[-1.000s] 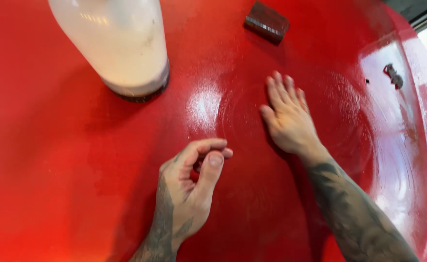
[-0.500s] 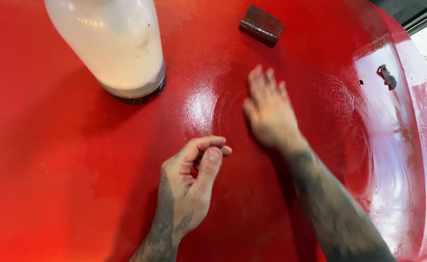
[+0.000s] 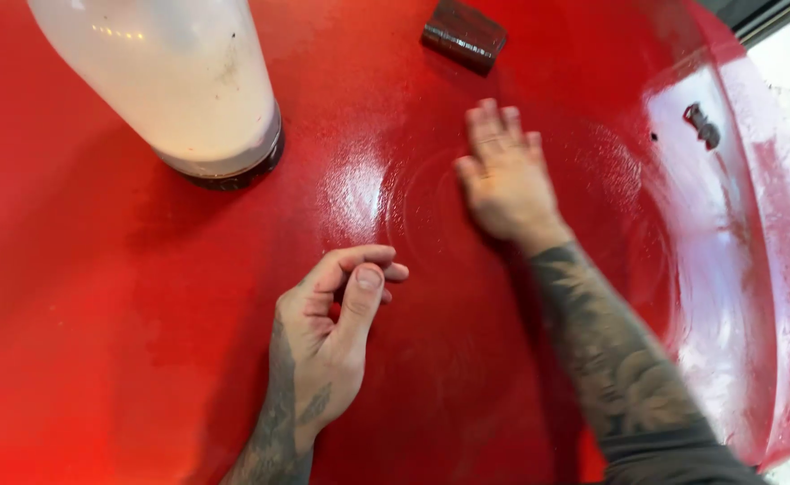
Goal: Sanding the hood of a red car using a sanding block and water.
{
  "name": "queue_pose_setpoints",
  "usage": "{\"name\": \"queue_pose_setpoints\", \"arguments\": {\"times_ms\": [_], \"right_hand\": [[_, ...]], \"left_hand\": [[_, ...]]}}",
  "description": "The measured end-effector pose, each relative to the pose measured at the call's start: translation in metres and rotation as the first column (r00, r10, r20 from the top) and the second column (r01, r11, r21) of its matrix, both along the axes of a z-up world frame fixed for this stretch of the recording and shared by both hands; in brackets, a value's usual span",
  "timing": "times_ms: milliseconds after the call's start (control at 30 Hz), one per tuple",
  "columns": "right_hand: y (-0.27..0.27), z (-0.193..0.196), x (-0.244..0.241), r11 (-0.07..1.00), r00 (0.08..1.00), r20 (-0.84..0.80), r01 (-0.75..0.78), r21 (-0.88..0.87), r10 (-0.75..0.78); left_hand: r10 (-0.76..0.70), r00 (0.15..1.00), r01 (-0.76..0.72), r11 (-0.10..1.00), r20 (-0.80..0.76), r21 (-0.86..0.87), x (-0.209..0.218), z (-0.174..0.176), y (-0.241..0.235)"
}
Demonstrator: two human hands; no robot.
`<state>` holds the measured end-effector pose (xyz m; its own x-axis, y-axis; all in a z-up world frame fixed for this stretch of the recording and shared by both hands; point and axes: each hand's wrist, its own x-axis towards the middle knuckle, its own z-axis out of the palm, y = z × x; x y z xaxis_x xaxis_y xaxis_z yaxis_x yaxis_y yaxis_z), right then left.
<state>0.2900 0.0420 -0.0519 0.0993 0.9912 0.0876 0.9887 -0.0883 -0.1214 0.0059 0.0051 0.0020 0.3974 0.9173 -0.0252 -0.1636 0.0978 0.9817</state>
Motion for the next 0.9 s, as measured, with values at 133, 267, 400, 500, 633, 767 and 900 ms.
{"name": "queue_pose_setpoints", "arguments": {"times_ms": [133,267,400,500,633,767,900], "right_hand": [[-0.018,0.011,-0.012,0.995,0.995,0.005,-0.101,-0.022,0.101],[-0.001,0.009,-0.004,0.997,0.998,0.015,-0.053,-0.058,0.053],[-0.027,0.002,-0.013,0.991,0.982,0.134,-0.123,-0.057,0.130],[-0.009,0.005,0.010,0.997,0.997,0.003,-0.071,-0.043,0.071],[-0.011,0.005,-0.013,0.999,0.999,0.018,-0.044,-0.017,0.044],[-0.014,-0.002,-0.002,0.990,0.988,0.067,-0.142,0.002,0.141],[0.004,0.002,-0.023,0.998,0.998,-0.017,-0.054,0.027,0.054]], "left_hand": [[-0.018,0.999,0.018,1.000,0.044,0.010,0.002,-0.003,0.002],[-0.008,0.999,0.007,1.000,0.049,0.016,-0.003,-0.004,0.004],[-0.029,1.000,0.029,0.999,-0.007,-0.023,0.000,0.001,0.001],[0.004,1.000,-0.003,0.999,0.016,-0.049,-0.002,-0.003,0.005],[0.002,0.997,-0.003,1.000,0.072,0.014,0.001,-0.005,0.001],[0.006,0.998,-0.004,0.999,0.064,-0.037,-0.005,-0.010,0.006],[0.012,0.991,-0.006,0.999,0.132,-0.041,-0.004,-0.006,-0.001]]}}
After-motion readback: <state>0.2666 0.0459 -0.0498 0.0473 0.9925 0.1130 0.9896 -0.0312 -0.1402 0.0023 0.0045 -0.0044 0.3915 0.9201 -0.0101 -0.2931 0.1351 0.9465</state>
